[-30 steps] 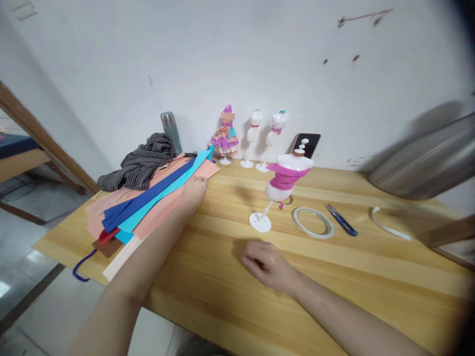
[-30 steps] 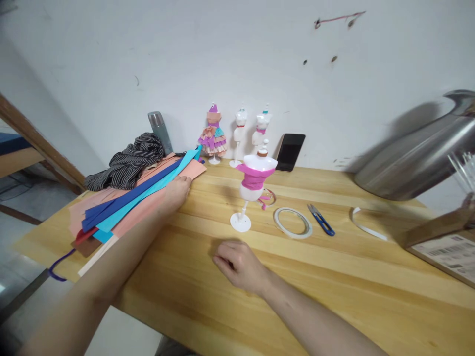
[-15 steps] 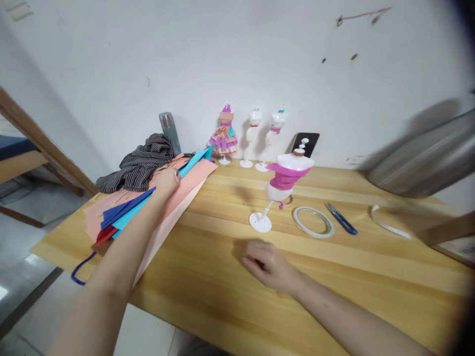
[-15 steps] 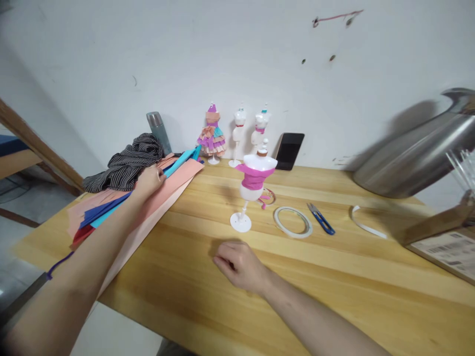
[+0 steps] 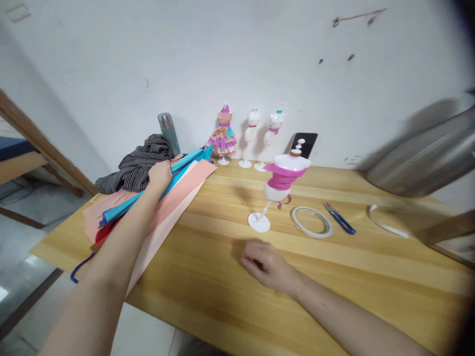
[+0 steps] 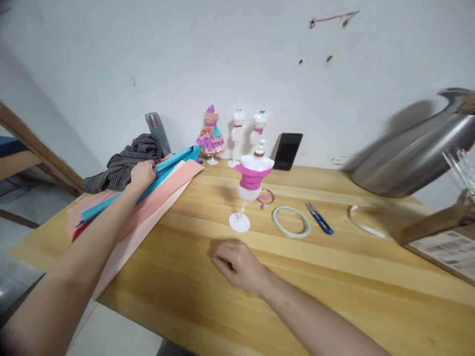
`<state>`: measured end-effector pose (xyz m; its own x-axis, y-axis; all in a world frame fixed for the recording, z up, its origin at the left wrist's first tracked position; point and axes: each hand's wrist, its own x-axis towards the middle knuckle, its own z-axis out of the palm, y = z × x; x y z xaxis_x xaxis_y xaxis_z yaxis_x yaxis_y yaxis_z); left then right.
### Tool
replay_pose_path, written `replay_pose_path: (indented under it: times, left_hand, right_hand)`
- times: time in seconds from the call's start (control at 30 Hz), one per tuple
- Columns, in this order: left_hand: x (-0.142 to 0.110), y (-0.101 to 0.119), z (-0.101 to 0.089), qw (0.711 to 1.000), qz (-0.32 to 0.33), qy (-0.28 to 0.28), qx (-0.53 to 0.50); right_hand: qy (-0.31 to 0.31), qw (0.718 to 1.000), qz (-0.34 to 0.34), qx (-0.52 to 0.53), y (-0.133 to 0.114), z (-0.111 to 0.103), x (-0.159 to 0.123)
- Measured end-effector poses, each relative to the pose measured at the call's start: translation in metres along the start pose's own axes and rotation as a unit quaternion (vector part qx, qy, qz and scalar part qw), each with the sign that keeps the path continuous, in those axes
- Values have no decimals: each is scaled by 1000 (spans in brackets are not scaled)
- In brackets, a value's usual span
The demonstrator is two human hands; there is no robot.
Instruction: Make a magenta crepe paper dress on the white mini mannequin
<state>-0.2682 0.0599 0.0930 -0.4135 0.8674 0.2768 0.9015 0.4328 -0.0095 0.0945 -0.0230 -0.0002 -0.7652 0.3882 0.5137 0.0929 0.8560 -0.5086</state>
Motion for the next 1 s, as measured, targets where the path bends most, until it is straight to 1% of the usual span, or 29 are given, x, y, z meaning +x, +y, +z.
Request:
replay_pose_path:
  times: [0.1, 0.17, 0.23, 0.27, 0.37, 0.43, 0.5, 0.6, 0.67, 0.73, 0.77, 0.8, 0.87, 0.9, 1.0]
  left_hand:
    - [-9, 10, 3, 1000, 7, -15, -3]
    - [-21, 23, 13, 999, 21, -38, -6]
    - [-35, 39, 26, 999, 14, -46, -1]
    - [-42, 46, 33, 999, 3, -38, 6]
    - [-56, 61, 50, 999, 2, -9, 45]
    - [-61, 64, 57, 999, -3, 8, 52]
    - [-63, 65, 59, 999, -7, 13, 48]
    - [-61, 62, 52, 1000, -2, 5, 29]
    - [-55, 57, 42, 1000, 1, 3, 16]
    - [-46, 50, 30, 1000, -9, -13, 17]
    - [-40, 46, 25, 999, -24, -27, 17]
    - [-34, 40, 20, 998, -30, -57, 12]
    - [-22, 29, 13, 996, -19, -88, -4]
    - [-17, 23, 11, 995, -13, -95, -11]
    - [-4, 5, 7, 996, -18, -83, -29]
  right_hand:
    - [-3, 1000, 0, 3, 1, 0, 0]
    - [0, 1000, -8, 4, 1, 0, 0]
    - [3, 1000, -13, 0, 2, 1, 0]
    - [4, 1000, -14, -2, 2, 1, 0]
    - [6, 1000, -9, -6, 3, 3, -1]
    - [6, 1000, -8, -6, 2, 3, -1]
    - [3, 1000, -8, -6, 1, 2, -1]
    - [0, 1000, -8, -2, 0, 0, 0]
    - [1, 1000, -5, 1, -1, 0, 1]
    - [3, 1000, -1, 3, 0, 0, 1]
    - [3, 1000, 0, 4, 0, 0, 0]
    - [1, 1000, 1, 4, 0, 1, 0]
    - [-1, 1000, 1, 2, 1, 1, 0]
    - [-1, 1000, 1, 1, 1, 1, -1]
    - [1, 1000, -3, 3, 1, 1, 0]
